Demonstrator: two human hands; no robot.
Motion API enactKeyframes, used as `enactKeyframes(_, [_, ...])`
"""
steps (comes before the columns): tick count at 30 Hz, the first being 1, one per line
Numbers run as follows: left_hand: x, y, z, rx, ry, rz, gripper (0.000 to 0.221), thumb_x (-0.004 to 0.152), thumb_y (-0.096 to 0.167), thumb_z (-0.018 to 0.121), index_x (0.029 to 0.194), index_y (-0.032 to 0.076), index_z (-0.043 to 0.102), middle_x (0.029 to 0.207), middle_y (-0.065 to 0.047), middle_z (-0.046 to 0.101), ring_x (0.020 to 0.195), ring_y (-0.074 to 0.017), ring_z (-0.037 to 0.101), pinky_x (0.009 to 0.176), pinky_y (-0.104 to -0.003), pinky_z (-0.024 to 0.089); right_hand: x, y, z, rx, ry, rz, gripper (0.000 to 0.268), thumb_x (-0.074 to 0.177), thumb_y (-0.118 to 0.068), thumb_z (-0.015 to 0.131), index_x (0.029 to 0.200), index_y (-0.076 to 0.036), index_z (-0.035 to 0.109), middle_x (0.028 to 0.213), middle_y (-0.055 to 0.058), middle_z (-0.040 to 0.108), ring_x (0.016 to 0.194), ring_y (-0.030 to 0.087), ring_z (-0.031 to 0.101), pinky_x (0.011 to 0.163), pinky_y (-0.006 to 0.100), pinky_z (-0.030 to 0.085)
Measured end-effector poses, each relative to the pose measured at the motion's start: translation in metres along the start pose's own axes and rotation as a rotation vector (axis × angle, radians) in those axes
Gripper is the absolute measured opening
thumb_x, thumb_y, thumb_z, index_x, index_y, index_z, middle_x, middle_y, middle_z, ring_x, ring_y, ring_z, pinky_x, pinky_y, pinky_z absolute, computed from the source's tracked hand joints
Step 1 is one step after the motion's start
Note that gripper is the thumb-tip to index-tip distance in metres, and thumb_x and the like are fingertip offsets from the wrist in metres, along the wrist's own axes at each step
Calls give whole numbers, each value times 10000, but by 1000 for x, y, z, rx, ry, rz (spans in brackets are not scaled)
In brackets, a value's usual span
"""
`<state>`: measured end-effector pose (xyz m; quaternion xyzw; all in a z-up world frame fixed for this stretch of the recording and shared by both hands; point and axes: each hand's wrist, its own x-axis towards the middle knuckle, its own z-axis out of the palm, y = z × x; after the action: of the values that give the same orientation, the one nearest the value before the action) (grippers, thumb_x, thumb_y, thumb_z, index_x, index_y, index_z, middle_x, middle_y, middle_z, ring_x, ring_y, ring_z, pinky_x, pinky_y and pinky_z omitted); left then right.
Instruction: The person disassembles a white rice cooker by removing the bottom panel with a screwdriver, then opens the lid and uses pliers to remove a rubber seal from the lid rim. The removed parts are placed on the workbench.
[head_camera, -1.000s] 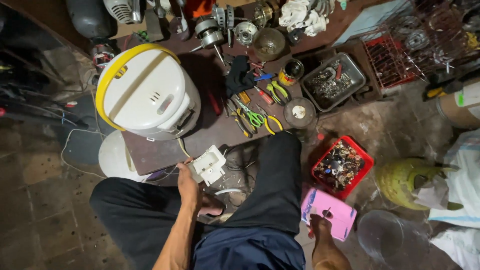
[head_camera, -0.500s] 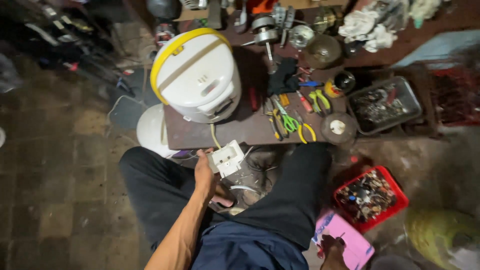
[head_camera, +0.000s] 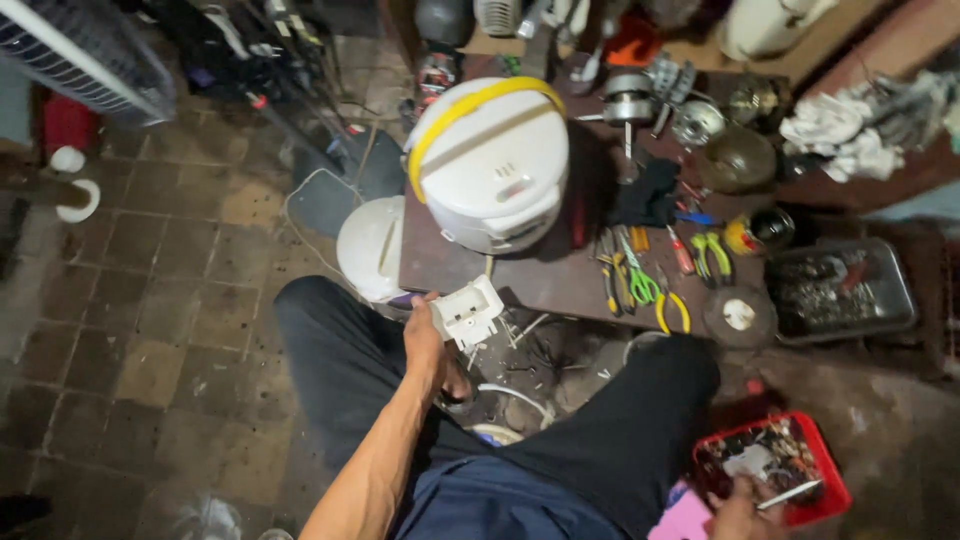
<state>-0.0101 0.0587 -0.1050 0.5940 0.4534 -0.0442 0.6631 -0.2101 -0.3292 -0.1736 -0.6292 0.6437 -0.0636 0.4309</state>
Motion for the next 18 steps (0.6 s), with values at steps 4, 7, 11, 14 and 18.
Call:
enactKeyframes(4, [50,23,-45,-284,129,190,461,1000,341,445,1312,65,643,1246,-116,680,1057,-214,652,875,-323,520,-26,-40,14,75,-103,-445,160,962,-199,745,1109,-150,707,929,88,690,711,208,662,495,293,526])
enactKeyframes(7, [74,69,-87,-358,203,329,477,1011,346,395,1371,105,593,1240,-94,666,964,-186,642,706,-313,504,-105,-93,45,-42,-430,-475,141,907,-233,757,1026,-168,718,712,104,609,559,183,544,399,293,412])
enactKeyframes(11, [106,115,-139,-489,308,424,507,1009,393,372,1419,136,524,1173,-67,652,797,-145,619,427,-270,395,-209,-112,151,-64,-1042,-336,144,854,-119,760,978,-52,732,713,75,628,481,115,459,337,253,323])
enactKeyframes(14, [94,146,-159,-644,412,263,558,937,326,424,1468,164,487,1279,-89,667,1085,-238,673,799,-393,575,-301,-129,237,-40,-1329,-282,160,848,-156,693,912,-10,707,722,86,615,523,126,502,395,278,406])
enactKeyframes(18, [133,108,-183,-749,425,357,434,1092,390,369,1484,229,465,1534,-152,385,1357,-371,463,1020,-581,526,-375,-95,363,-58,-1209,-206,370,811,-180,762,1090,53,693,841,165,677,623,181,581,423,314,594])
